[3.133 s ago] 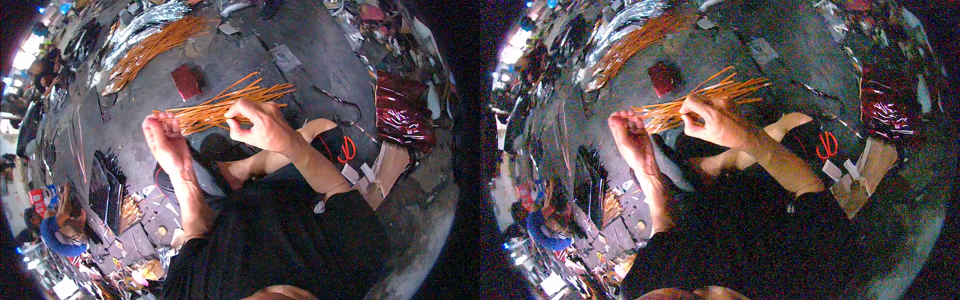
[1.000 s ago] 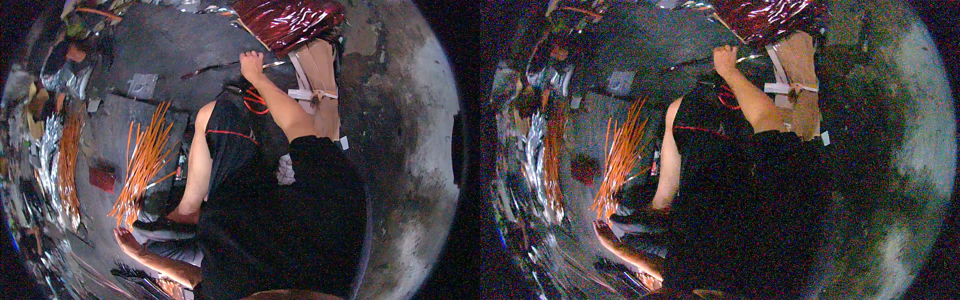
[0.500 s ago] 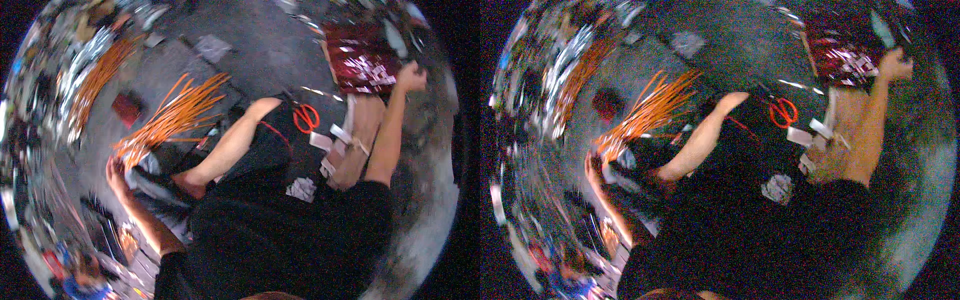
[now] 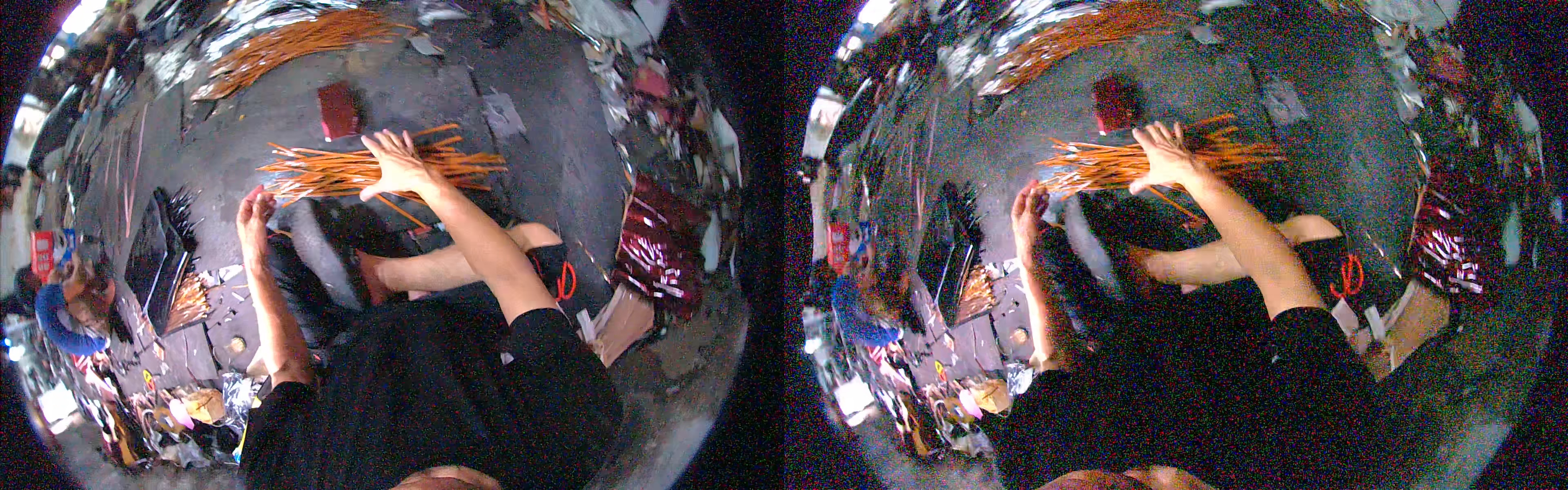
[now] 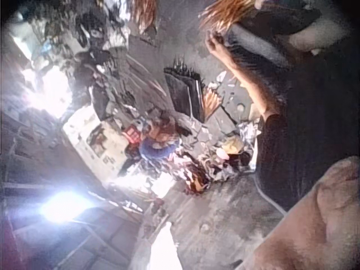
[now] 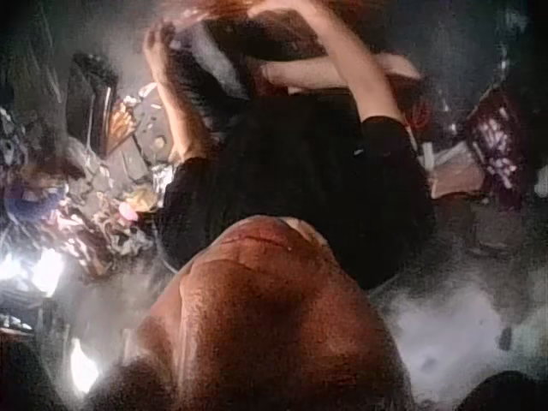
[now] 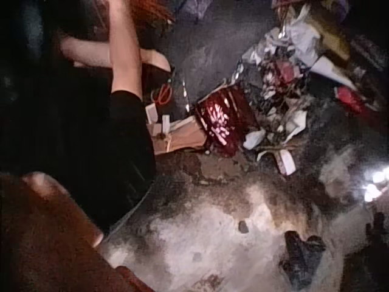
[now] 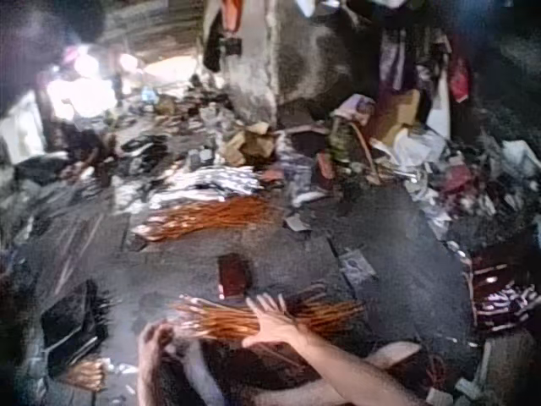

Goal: The person sits on the floor and repeatedly picks up thin orange sticks, aligns them, and places them into a pile. The person handles the sticks one by one or in small groups, organizing them into a neat stack.

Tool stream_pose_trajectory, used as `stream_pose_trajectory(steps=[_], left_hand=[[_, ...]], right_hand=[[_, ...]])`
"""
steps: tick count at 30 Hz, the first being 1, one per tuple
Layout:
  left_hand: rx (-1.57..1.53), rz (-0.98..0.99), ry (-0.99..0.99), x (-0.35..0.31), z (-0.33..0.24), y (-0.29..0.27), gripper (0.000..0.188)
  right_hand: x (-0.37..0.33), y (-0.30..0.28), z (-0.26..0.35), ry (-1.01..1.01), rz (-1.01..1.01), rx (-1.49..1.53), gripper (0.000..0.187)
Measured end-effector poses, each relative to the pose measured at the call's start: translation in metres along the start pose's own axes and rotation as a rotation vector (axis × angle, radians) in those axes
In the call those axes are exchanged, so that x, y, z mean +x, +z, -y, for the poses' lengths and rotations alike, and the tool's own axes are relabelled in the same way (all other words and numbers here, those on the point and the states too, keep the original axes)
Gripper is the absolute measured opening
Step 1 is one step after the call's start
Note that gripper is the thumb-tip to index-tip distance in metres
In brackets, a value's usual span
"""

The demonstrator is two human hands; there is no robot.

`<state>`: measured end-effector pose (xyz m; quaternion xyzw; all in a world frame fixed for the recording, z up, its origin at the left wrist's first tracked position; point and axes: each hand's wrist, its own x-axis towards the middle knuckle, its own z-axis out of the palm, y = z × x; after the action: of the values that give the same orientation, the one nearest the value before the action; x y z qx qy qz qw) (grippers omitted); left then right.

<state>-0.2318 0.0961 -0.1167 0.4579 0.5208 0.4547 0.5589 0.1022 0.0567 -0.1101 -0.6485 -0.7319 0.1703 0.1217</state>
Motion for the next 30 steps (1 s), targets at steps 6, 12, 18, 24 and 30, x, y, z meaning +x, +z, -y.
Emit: stream_pose_trajectory(steps=[6,12,18,24,30], left_hand=[[-0.051,-0.071,0.004,-0.024,-0.009,-0.010,0.031],[-0.011,0.044,0.061,-0.007,-0.012,0.018,0.028],[0.525,0.343,0.271,0.032,-0.021,0.074,0.032],[1.159,0.606,0.778,0.061,-0.010,0.110,0.080],[0.975,0.654,0.754,0.068,-0.051,0.112,0.036]], right_hand=[[0.024,0.050,-0.012,-0.086,0.169,-0.199,0.135],[0.031,0.055,-0.016,-0.143,0.157,-0.185,0.091],[0.047,0.039,0.010,-0.089,0.243,-0.359,0.051],[0.057,0.042,-0.009,-0.072,0.128,-0.113,0.041],[0.027,-0.072,0.039,-0.145,0.059,0.185,0.042]])
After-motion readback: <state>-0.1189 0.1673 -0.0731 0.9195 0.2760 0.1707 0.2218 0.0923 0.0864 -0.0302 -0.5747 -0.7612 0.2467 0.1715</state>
